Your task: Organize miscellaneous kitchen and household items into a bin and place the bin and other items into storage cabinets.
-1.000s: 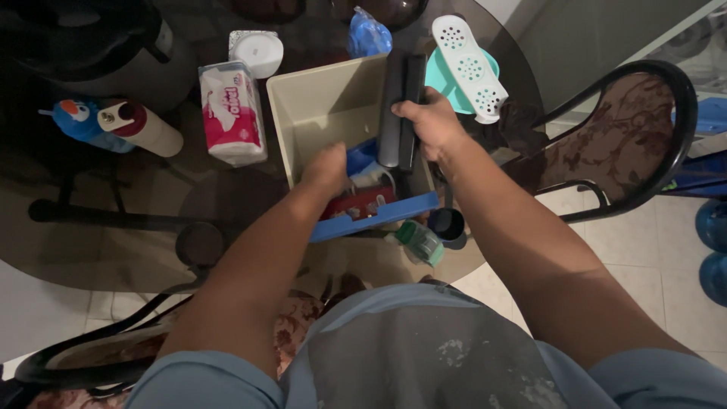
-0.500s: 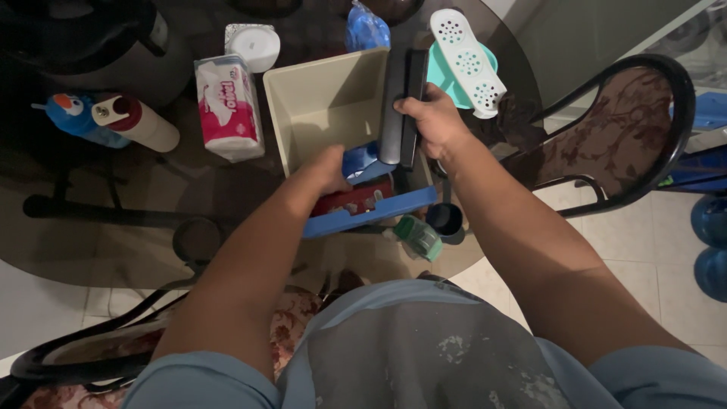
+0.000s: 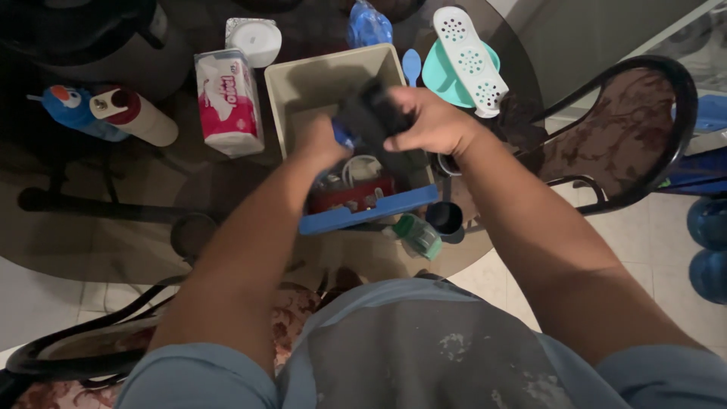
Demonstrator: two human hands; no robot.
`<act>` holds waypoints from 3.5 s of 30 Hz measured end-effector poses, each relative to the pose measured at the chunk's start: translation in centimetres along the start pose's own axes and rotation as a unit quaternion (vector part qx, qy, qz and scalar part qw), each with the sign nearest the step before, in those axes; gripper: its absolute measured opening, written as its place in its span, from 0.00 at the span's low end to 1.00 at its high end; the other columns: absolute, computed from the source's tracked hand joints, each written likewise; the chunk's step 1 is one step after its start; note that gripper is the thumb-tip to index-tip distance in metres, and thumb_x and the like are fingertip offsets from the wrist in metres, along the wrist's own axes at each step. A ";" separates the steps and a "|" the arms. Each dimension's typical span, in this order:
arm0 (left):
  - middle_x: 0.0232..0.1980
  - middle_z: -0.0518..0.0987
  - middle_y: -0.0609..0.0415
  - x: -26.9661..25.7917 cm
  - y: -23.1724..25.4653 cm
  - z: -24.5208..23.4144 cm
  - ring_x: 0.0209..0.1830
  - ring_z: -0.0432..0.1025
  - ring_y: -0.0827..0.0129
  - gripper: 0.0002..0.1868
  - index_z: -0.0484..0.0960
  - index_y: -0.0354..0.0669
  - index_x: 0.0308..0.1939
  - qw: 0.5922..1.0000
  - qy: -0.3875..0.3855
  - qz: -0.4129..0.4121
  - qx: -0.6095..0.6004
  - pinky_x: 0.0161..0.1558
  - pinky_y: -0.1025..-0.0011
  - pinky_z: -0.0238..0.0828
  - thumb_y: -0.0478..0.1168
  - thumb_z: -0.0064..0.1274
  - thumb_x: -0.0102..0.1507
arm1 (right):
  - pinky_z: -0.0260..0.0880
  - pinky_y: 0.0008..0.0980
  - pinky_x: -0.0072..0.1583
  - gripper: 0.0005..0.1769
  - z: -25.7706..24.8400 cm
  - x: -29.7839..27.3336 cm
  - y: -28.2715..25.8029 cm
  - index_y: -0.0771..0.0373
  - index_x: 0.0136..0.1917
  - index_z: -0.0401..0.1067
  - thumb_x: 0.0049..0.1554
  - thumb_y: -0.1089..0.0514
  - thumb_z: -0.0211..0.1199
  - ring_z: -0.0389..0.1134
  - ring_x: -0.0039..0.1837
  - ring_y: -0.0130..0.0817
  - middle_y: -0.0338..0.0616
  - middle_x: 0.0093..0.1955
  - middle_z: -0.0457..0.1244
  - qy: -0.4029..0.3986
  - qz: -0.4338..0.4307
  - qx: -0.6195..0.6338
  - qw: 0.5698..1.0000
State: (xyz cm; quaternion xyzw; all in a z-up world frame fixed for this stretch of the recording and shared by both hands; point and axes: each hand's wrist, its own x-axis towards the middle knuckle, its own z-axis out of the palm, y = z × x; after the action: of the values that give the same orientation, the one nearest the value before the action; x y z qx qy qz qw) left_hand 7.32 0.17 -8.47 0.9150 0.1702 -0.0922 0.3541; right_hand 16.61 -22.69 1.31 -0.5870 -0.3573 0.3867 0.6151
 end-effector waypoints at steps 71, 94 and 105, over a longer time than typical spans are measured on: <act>0.50 0.81 0.40 -1.2 0.2 -3.0 0.52 0.75 0.43 0.30 0.77 0.40 0.49 0.983 0.023 0.133 0.124 0.52 0.53 0.72 0.45 0.73 0.49 | 0.73 0.33 0.52 0.10 0.9 -0.1 9.4 0.66 0.52 0.74 0.59 0.72 0.57 0.73 0.48 0.42 0.53 0.46 0.70 0.388 -0.095 -0.350 0.848; 0.60 0.79 0.41 0.4 0.6 -2.1 0.61 0.73 0.47 0.33 0.77 0.42 0.60 0.968 -0.164 0.021 0.190 0.61 0.56 0.70 0.38 0.70 0.51 | 0.66 0.46 0.62 0.21 3.7 -2.2 8.2 0.65 0.56 0.72 0.48 0.71 0.65 0.62 0.60 0.56 0.52 0.60 0.63 0.327 -0.149 -0.500 0.788; 0.62 0.78 0.41 0.3 0.7 -2.6 0.63 0.72 0.48 0.34 0.78 0.41 0.61 0.957 -0.186 0.033 0.221 0.63 0.57 0.70 0.40 0.72 0.52 | 0.66 0.46 0.63 0.18 3.4 -2.0 8.6 0.65 0.52 0.72 0.47 0.71 0.66 0.61 0.62 0.56 0.52 0.60 0.64 0.305 -0.155 -0.535 0.773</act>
State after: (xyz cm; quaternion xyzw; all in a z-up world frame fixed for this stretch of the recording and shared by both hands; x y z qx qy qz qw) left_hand 8.03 1.53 -6.23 0.9423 0.0463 -0.2842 0.1709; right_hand 12.21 -22.88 -7.02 -0.8449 -0.3861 -0.1670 0.3304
